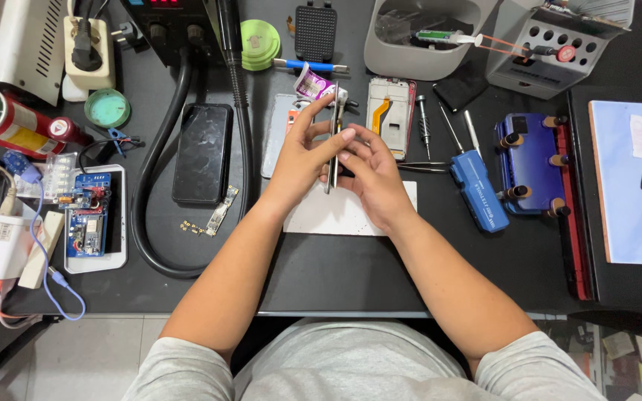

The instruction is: The person handles a blue smartphone back cover, placing small circular pads on its corners. They then pick up a disassembled phone frame, remove the battery, and apply adhesive to the frame's interior. The person continues to manipulate the phone components on the workbench.

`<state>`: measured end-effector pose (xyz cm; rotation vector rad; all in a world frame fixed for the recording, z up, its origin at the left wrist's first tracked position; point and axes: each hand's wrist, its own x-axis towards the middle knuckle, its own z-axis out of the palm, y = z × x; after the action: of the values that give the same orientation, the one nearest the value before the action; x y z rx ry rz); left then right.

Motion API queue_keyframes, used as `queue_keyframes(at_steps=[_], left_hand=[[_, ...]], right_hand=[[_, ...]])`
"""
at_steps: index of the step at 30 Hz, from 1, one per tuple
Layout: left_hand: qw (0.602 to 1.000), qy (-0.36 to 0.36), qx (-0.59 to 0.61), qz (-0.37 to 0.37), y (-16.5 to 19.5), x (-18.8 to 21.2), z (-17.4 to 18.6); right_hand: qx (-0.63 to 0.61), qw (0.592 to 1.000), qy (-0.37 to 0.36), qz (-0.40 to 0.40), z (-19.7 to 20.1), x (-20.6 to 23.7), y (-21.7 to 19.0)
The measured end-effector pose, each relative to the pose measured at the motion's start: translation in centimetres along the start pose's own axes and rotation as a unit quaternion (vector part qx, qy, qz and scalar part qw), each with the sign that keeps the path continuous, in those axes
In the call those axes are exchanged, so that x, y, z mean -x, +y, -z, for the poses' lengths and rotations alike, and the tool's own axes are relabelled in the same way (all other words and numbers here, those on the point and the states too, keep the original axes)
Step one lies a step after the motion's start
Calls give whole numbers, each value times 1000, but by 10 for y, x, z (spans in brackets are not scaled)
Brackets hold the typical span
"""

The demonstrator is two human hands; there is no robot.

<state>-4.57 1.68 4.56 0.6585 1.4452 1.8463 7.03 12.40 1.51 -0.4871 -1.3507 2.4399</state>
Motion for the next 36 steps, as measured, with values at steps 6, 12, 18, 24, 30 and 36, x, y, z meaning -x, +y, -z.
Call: queue_keyframes(at_steps=[6,12,18,24,30,36], left_hand=[[1000,8,8,12,-2,0,2],[998,40,-55,17,-14,-6,9],[992,34,125,4,-11,-12,10],[956,-88,276,44,6,-3,19],[941,-101,322,35,3,-3,21],[996,1,84,24,-7,-6,20]], right_hand=[[-104,994,-6,-21,2,0,-3],[-83,995,-22,-48,2,-4,2],[-65,996,35,-41,7,-7,-5],[-172,985,-11,13,22,1,-29],[-135,990,-5,29,22,4,-30],[-101,994,18,26,15,1,-25]])
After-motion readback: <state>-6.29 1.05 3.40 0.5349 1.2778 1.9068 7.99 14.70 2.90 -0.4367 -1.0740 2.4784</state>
